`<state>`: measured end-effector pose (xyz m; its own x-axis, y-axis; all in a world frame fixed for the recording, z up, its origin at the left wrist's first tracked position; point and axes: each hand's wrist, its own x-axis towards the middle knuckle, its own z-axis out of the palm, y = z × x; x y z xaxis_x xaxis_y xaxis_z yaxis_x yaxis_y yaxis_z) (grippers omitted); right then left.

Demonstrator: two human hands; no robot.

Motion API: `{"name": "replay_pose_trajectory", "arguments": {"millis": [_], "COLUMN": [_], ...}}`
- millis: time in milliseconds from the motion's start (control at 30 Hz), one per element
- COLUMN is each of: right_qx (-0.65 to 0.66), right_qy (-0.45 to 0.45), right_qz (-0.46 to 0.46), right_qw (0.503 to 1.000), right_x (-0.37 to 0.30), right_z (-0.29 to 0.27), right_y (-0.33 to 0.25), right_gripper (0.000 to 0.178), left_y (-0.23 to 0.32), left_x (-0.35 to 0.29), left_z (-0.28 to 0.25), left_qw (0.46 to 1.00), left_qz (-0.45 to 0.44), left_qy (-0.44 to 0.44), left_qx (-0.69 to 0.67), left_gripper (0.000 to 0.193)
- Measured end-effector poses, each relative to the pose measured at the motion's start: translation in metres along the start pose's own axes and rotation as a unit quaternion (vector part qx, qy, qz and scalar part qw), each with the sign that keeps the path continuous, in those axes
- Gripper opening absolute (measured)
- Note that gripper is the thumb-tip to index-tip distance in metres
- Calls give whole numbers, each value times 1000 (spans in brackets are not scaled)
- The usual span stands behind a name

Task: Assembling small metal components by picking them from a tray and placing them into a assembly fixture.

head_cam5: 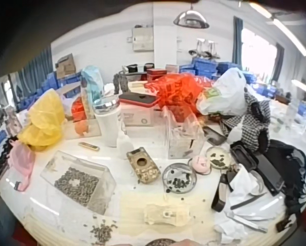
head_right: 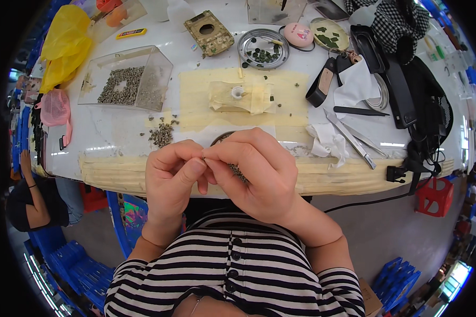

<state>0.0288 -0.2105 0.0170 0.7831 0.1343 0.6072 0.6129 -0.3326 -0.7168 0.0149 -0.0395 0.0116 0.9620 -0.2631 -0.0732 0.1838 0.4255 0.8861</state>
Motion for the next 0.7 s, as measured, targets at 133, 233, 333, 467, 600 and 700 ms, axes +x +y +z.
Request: {"name": "replay_pose_trajectory", "arguments": {"millis": [133, 233, 333, 467, 600, 700], "right_qx": [-22, -24, -23, -24, -22, -19], "right_qy": [9, 12, 19, 23, 19, 18], "right_qz": [-9, -4, -4, -2, -8, 0], "right_qw": [1000, 1000, 1000, 999, 1000, 1000], "right_x": [-1, -2, -3, -5, -5, -6], "right_z": [0, 1, 2, 2, 2, 1], "right_y": [0, 1, 2, 2, 4, 4], "right_gripper": [22, 24, 26, 27, 26, 26], "left_y": [-1, -2, -5, 0, 0, -2], "left_x": [-1, -2, -1, 4, 8, 10], "left_z": [5, 11, 13, 7, 6, 6], "left_qw": [1000, 995, 977, 852, 794, 789], "left_qz": [22, 65, 131, 294, 357, 365], "left_qy": [17, 59, 84, 79, 76, 77], "left_qx": [-6, 46, 146, 426, 486, 488], "left_gripper": [11, 12, 15, 23, 27, 27]}}
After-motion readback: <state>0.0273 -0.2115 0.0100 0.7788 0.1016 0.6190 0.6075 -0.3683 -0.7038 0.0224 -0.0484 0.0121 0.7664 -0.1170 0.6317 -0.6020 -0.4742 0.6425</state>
